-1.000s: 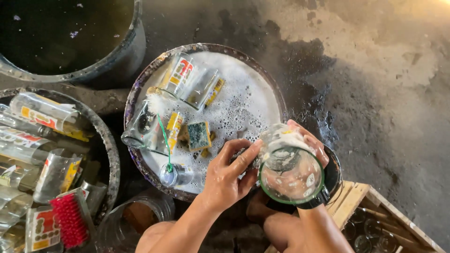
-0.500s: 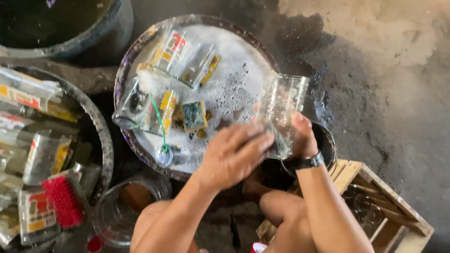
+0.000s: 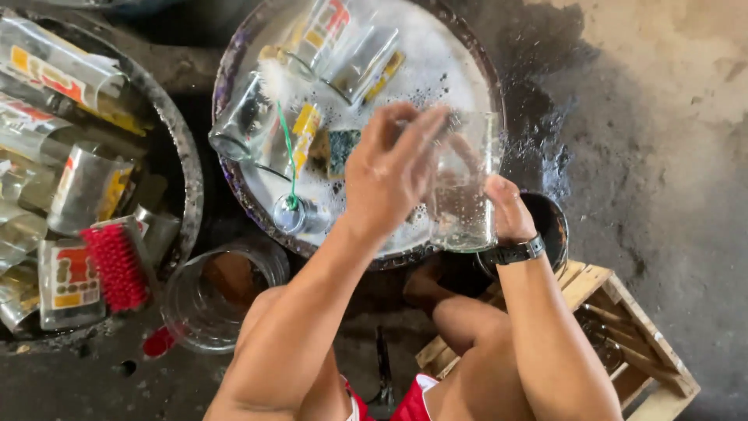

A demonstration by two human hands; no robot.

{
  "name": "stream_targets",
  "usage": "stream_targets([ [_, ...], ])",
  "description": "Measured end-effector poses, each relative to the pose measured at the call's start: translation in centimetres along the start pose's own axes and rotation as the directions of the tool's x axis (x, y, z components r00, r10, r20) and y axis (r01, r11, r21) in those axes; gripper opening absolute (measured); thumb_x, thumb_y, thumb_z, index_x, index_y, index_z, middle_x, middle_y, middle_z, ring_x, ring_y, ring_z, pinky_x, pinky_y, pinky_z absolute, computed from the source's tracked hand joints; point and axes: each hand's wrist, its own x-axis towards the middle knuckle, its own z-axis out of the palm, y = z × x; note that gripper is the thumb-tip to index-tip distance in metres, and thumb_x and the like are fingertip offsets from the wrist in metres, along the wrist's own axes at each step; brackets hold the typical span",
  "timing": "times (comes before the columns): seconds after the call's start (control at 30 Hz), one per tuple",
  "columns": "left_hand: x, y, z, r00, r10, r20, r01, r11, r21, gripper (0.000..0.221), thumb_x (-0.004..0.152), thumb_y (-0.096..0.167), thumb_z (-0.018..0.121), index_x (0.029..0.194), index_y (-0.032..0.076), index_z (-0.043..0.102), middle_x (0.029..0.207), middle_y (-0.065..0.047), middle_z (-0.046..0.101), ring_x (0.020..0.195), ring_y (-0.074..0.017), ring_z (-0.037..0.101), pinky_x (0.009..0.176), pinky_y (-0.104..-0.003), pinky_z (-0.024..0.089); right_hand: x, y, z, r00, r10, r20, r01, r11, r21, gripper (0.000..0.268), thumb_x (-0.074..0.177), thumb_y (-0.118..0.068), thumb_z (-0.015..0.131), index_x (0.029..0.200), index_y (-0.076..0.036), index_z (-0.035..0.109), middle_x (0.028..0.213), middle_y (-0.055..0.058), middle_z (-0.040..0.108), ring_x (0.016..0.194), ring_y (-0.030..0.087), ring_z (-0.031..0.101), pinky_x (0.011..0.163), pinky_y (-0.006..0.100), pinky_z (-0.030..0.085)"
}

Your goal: Washing glass jars by scrubbing them with a sponge in soapy water, rinsing them in a bucket, and placing them in a wooden crate.

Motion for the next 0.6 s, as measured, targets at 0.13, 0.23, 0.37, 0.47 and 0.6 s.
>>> stream_targets([
  [0.13, -1.2, 3.1, -1.0, 0.98, 0.031, 0.197, 0.006, 0.983, -0.183, 0.026, 0.091, 0.024, 0.042, 0.114, 0.019, 0.052, 0.086, -0.001, 0.053, 0.061, -0.0127, 0.044, 0.047, -0.022, 0.034, -0.3, 1.8, -1.2, 0.931, 0.247, -0.269, -0.077, 0.852, 0.518, 0.053, 0.082, -0.041, 0.055, 0.116, 0.0, 0.05, 0.098, 0.013, 0.061, 0.083, 0.024, 0.061, 0.072, 0.035, 0.05],
  [0.23, -1.0, 1.5, -0.3, 0.94, 0.305, 0.155, -0.308, 0.951, -0.006, 0.027, 0.082, 0.009, 0.052, 0.107, 0.016, 0.059, 0.091, -0.007, 0.05, 0.065, -0.0217, 0.05, 0.055, -0.029, 0.043, 0.7, 1.0, -0.5, 0.859, 0.378, -0.345, -0.106, 0.791, 0.602, 0.058, 0.076, -0.045, 0.053, 0.116, -0.003, 0.05, 0.103, 0.015, 0.059, 0.086, 0.027, 0.06, 0.072, 0.037, 0.051],
  [0.37, -1.0, 1.1, 0.0, 0.921, 0.327, 0.21, -0.326, 0.944, -0.042, 0.028, 0.081, 0.008, 0.053, 0.108, 0.015, 0.059, 0.09, -0.007, 0.048, 0.063, -0.0209, 0.047, 0.055, -0.029, 0.043, 1.6, -0.4, 0.9, 0.697, 0.581, -0.42, -0.102, 0.661, 0.744, 0.066, 0.066, -0.052, 0.051, 0.116, -0.009, 0.051, 0.11, 0.02, 0.055, 0.09, 0.032, 0.058, 0.071, 0.042, 0.053],
  [0.47, -1.8, 4.1, -1.5, 0.939, 0.233, 0.254, -0.18, 0.96, -0.214, 0.027, 0.088, 0.017, 0.047, 0.114, 0.019, 0.055, 0.088, -0.007, 0.045, 0.06, -0.0199, 0.044, 0.047, -0.029, 0.042, 1.0, -2.0, 0.3, 0.881, 0.433, -0.193, -0.035, 0.465, 0.885, 0.061, 0.08, -0.051, 0.041, 0.121, -0.005, 0.045, 0.105, 0.014, 0.056, 0.09, 0.027, 0.059, 0.079, 0.029, 0.049],
  [0.6, -0.2, 5.5, -1.9, 0.917, 0.049, 0.396, 0.057, 0.966, -0.251, 0.025, 0.086, 0.023, 0.046, 0.109, 0.019, 0.055, 0.085, -0.005, 0.047, 0.059, -0.0179, 0.045, 0.047, -0.028, 0.041, 0.3, 1.1, 0.0, 0.93, 0.313, -0.195, -0.076, 0.679, 0.73, 0.064, 0.078, -0.046, 0.049, 0.13, -0.013, 0.033, 0.122, 0.023, 0.045, 0.102, 0.033, 0.054, 0.085, 0.044, 0.047],
])
